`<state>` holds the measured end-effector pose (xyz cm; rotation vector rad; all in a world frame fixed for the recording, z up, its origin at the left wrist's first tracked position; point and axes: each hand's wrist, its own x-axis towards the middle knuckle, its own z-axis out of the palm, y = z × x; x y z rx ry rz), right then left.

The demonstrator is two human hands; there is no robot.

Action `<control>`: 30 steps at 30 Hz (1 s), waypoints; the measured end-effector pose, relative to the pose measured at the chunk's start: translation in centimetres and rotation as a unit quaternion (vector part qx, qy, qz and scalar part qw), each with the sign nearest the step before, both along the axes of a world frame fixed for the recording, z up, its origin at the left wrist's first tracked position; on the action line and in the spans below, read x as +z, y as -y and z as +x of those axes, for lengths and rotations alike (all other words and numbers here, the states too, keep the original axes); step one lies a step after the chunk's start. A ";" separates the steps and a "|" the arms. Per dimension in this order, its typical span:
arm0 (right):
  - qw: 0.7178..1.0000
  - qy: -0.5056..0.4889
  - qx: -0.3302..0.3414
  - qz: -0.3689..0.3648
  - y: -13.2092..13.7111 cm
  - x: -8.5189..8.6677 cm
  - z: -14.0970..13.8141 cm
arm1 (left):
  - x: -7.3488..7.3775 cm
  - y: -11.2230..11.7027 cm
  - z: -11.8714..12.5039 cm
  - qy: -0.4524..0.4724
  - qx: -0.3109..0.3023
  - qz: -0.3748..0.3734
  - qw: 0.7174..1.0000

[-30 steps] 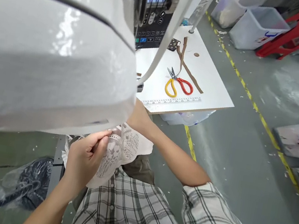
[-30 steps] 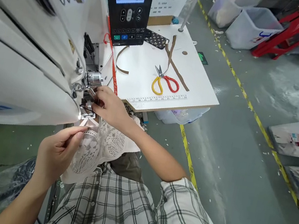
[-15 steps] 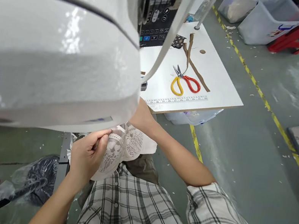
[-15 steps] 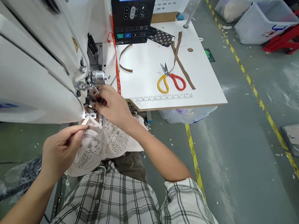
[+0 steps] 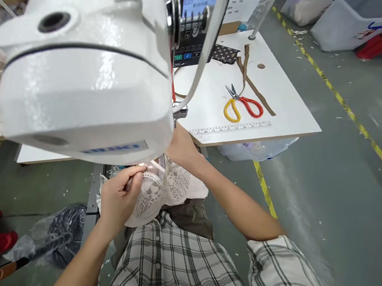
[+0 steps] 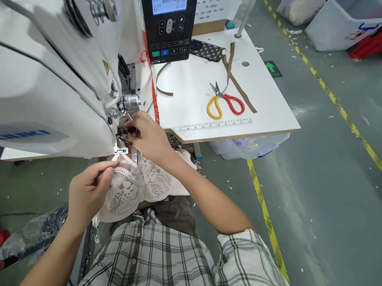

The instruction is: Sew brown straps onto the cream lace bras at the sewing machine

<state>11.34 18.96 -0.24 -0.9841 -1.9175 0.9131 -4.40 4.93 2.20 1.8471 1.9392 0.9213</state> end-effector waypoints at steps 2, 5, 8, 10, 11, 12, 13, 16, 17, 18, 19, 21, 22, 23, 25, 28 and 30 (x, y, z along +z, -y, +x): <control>1.000 0.002 -0.007 0.001 0.1 0.2 -0.1 | 0.0 -0.1 0.0 0.005 -0.001 -0.002 1.000; 1.000 -0.015 -0.007 -0.006 0.3 0.3 -0.1 | 0.3 -0.1 0.2 0.013 0.001 -0.005 1.000; 0.997 -0.068 0.003 -0.042 1.1 0.4 0.5 | 0.7 0.7 1.0 0.033 -0.020 -0.022 0.999; 0.992 -0.103 0.011 -0.075 1.8 0.5 1.5 | 0.9 1.6 1.6 0.066 -0.070 -0.054 0.994; 0.990 -0.112 0.017 -0.089 2.2 0.6 2.2 | 0.9 2.1 1.9 0.088 -0.095 -0.072 0.989; 0.988 -0.115 0.021 -0.102 2.7 0.8 2.9 | 0.9 2.6 2.2 0.110 -0.113 -0.087 0.984; 0.987 -0.114 0.027 -0.114 3.1 1.0 3.6 | 0.7 3.1 2.3 0.132 -0.120 -0.097 0.979; 0.980 -0.103 0.063 -0.160 4.6 1.5 5.6 | -0.2 4.3 2.5 0.187 -0.101 -0.112 0.971; 0.975 -0.105 0.074 -0.181 5.2 1.5 6.0 | -0.7 4.6 2.5 0.202 -0.096 -0.118 0.968; 0.969 -0.108 0.085 -0.207 5.9 1.4 6.2 | -1.3 4.9 2.5 0.216 -0.093 -0.125 0.964; 0.961 -0.111 0.098 -0.235 6.7 1.1 6.3 | -1.9 5.2 2.5 0.230 -0.092 -0.138 0.959; 0.945 -0.114 0.120 -0.283 8.4 0.2 6.2 | -3.2 5.8 2.7 0.255 -0.093 -0.174 0.946; 0.938 -0.113 0.129 -0.301 9.3 -0.4 6.0 | -3.9 6.0 2.8 0.263 -0.097 -0.196 0.940; 0.933 -0.107 0.139 -0.315 10.1 -1.1 5.8 | -4.6 6.1 2.9 0.267 -0.102 -0.215 0.934; 0.931 -0.071 0.149 -0.324 11.3 -2.4 5.5 | -6.1 6.3 3.0 0.261 -0.112 -0.236 0.929; 0.957 0.047 0.131 -0.253 11.4 -2.7 5.9 | -8.4 6.3 2.7 0.236 -0.094 -0.223 0.941; 0.976 0.077 0.091 -0.184 10.7 -1.1 6.7 | -9.9 6.2 2.0 0.223 -0.057 -0.206 0.951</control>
